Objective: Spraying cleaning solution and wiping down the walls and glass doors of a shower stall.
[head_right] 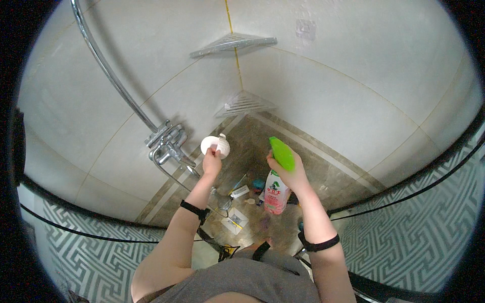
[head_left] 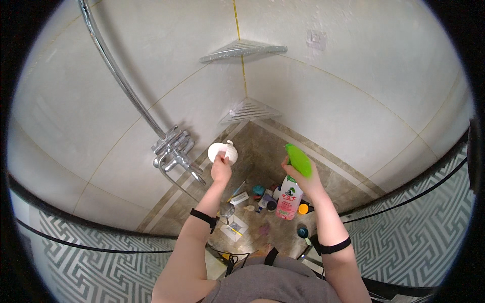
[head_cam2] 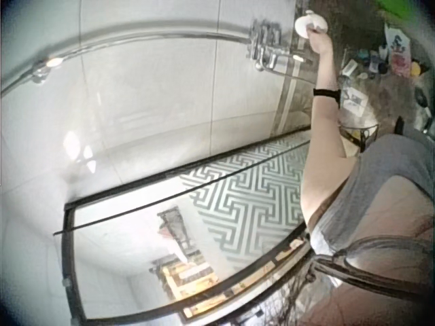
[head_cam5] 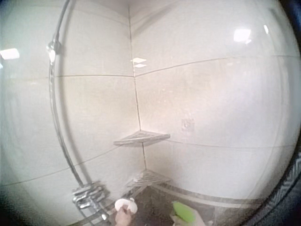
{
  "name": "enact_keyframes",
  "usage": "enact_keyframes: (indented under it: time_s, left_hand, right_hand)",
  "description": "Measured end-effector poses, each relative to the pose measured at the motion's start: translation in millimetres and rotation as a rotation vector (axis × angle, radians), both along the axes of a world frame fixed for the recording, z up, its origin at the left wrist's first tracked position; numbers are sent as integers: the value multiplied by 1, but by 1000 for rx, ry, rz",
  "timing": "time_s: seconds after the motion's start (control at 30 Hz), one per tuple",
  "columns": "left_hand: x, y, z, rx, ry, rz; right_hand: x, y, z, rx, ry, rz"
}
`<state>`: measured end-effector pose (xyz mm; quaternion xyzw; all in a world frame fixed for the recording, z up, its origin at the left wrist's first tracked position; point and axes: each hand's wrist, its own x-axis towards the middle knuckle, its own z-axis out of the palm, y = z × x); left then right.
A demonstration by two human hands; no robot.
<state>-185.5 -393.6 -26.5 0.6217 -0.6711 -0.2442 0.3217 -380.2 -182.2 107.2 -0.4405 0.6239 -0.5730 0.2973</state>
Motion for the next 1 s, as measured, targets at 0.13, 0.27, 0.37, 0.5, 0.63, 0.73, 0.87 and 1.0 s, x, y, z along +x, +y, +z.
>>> enact_keyframes:
  time_s: [0.13, 0.27, 0.37, 0.5, 0.63, 0.73, 0.87, 1.0]
  left_hand:
    - [12, 23, -19, 16, -36, -83]
    - [16, 39, -32, 48, -58, -81]
    - [19, 38, -37, 140, -20, -98]
    - [23, 35, -32, 107, -6, -109]
    - [28, 31, -28, 108, -54, -79]
    - [33, 35, -23, 93, -56, -85]
    - [36, 39, -23, 116, -40, -96]
    - [39, 46, -22, 112, -31, -96]
  right_hand:
    - [9, 5, 4, -121, -109, 164]
    - [6, 10, -5, -214, -122, 56]
    - [9, 10, -3, -316, -239, -35]
    - [8, 16, -3, -388, -9, -141]
    - [12, 17, 7, -373, 112, -38]
    - [20, 21, 27, -295, -60, 176]
    - [19, 14, 17, -351, -8, 141]
    - [19, 8, 4, -420, 42, -19]
